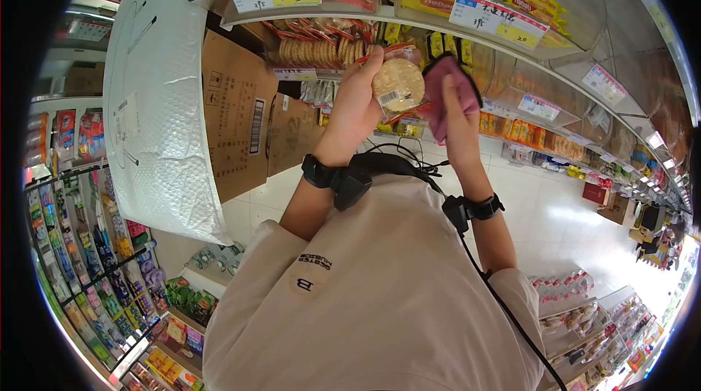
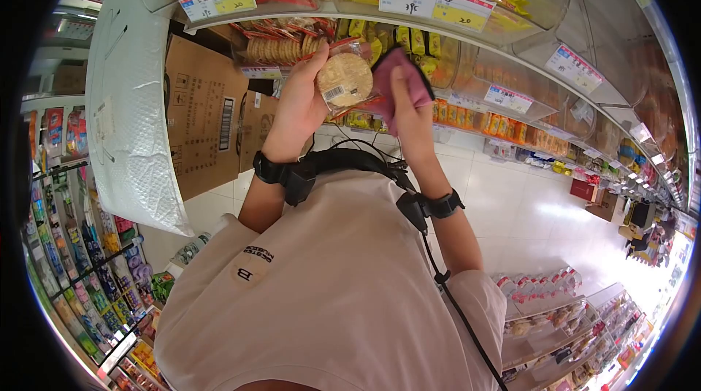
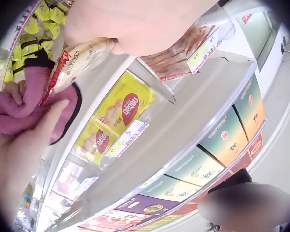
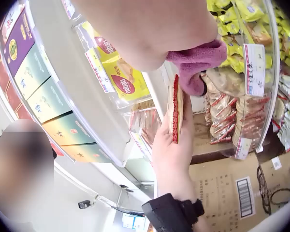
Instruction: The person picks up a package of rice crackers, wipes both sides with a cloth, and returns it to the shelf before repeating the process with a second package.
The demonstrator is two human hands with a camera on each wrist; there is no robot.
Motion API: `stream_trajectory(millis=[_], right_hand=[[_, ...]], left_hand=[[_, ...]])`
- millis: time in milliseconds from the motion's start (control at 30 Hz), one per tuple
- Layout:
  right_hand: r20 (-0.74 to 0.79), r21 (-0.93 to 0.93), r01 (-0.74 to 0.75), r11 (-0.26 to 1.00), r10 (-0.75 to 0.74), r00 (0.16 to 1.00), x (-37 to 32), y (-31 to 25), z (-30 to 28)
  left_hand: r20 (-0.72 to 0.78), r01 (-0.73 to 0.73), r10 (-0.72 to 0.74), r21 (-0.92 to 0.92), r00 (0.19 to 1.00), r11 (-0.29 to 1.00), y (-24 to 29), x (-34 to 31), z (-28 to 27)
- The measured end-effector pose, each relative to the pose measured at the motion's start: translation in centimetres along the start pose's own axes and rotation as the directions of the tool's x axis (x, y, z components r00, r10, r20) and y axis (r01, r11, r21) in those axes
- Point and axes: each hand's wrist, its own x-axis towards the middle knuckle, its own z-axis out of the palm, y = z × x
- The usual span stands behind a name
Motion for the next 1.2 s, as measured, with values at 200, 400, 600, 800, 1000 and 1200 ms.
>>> stream_trajectory(millis=[200,400,600,800,1000,1200], right_hand=[[0.307,-0.563,0.587,0.581,-0.513,0.802,-1.2,0.1,3.2],[0.433,-0.523,0.649,0.553,-0.483,0.761,-0.6,0.6,3.5],[0.437,-0.566,0.699,0.437,-0.560,0.704,0.5,0.5,3.9],[0.537,-0.538,0.751,0.383,-0.532,0.655,0.5,0.4,3.6],[0.512,-0.541,0.747,0.386,-0.554,0.657,0.8,1.0,3.7],[0.591,-0.506,0.769,0.392,-0.491,0.640,-0.1,1.0,3.8]], left_hand=[[-0.110,-0.042,0.043,0.015,0.993,0.999,-0.7,-0.2,1.8],[-0.121,-0.089,0.099,0.082,0.988,0.993,-1.4,-0.7,2.8],[-0.108,-0.100,0.103,0.032,0.989,0.994,-0.9,-0.8,3.7],[-0.101,0.004,-0.015,-0.106,0.995,0.994,-1.6,0.0,1.3],[-0.135,-0.054,0.047,-0.048,0.990,0.997,-0.9,0.1,2.1],[-0.219,-0.104,0.096,-0.024,0.971,0.994,-0.5,-0.3,1.8]])
